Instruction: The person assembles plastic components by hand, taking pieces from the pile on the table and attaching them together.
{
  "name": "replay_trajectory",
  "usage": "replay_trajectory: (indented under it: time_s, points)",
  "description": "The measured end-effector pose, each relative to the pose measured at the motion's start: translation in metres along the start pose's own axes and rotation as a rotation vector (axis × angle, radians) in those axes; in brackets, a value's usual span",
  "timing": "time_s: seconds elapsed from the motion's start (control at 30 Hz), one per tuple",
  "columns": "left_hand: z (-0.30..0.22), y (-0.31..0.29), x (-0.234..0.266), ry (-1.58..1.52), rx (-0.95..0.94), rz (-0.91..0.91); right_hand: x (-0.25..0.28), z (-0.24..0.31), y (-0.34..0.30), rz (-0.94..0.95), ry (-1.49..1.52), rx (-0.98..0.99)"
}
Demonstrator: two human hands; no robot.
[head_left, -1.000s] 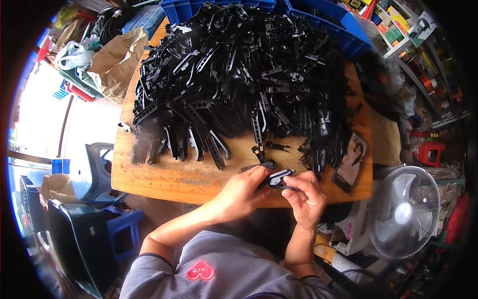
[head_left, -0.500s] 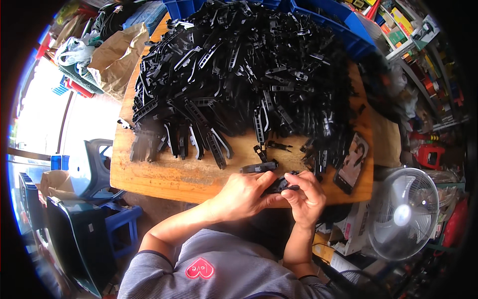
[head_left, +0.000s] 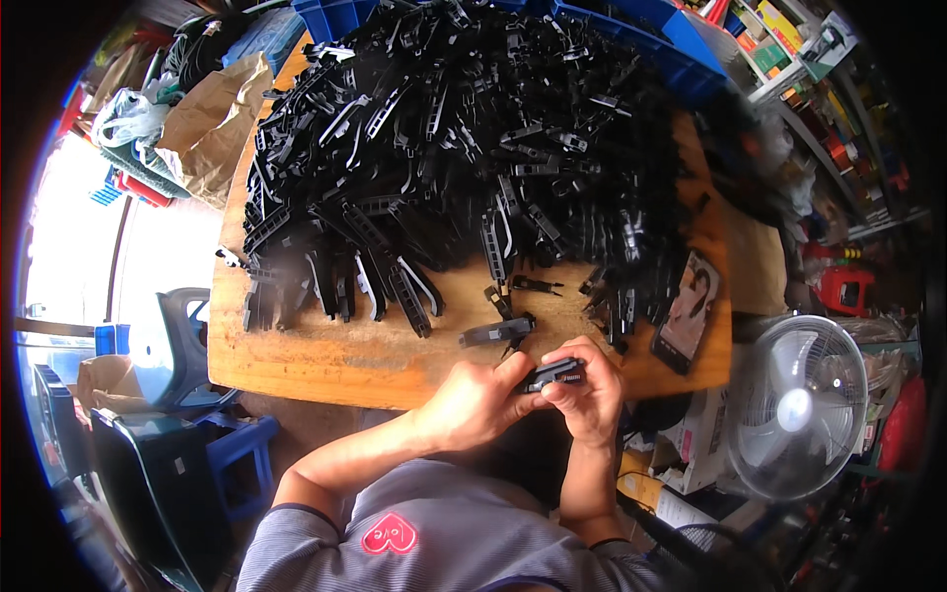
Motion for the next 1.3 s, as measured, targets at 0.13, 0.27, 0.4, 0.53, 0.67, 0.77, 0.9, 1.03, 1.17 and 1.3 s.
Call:
replay_trajectory:
  time_s: [0.13, 0.27, 0.4, 0.53, 0.67, 0.77, 0.9, 1.03, 1.17, 1.3]
  points:
    - [-0.006, -0.001, 0.002, -0.032, -0.07, -0.009, 0.003, 0.002, 0.0, -0.023, -0.038, 0.11]
    - [-0.015, -0.001, 0.005, -0.034, -0.157, 0.007, 0.001, 0.011, 0.002, 0.02, 0.04, 0.32]
    - [-0.017, -0.002, 0.009, 0.037, -0.211, 0.0, 0.0, 0.018, 0.004, -0.002, 0.035, 0.375]
    - [-0.017, 0.0, 0.008, 0.164, -0.124, 0.001, 0.004, 0.024, 0.001, -0.101, -0.247, 0.479]
    - [-0.012, -0.009, 0.013, 0.068, -0.052, 0.04, -0.03, 0.038, -0.009, 0.04, -0.531, 0.616]
    - [-0.008, -0.026, 0.038, 0.049, 0.036, -0.058, -0.029, 0.044, 0.002, 0.131, -0.435, 0.604]
    - [-0.022, -0.034, 0.111, 0.115, -0.013, -0.506, -0.025, 0.054, 0.02, -0.024, -0.973, 0.75]
    - [-0.024, -0.032, 0.138, 0.373, -0.068, -0.64, -0.041, 0.042, 0.037, 0.033, -1.121, 0.685]
    - [-0.013, -0.02, 0.097, 0.689, -0.011, -0.287, -0.027, 0.039, 0.036, -0.024, -0.914, 0.45]
    - [0.004, -0.022, 0.079, 0.7, 0.053, -0.165, -0.035, 0.029, 0.021, -0.016, -0.85, 0.498]
Point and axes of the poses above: each hand's wrist, its own y-axis towards the middle knuckle, its own x-axis out of the back of the hand, z = x × y, the point moved 7 cm from there along y, towards the middle knuckle, and after that the axes turned 13 degrees about -y, right-handed, at the moved point
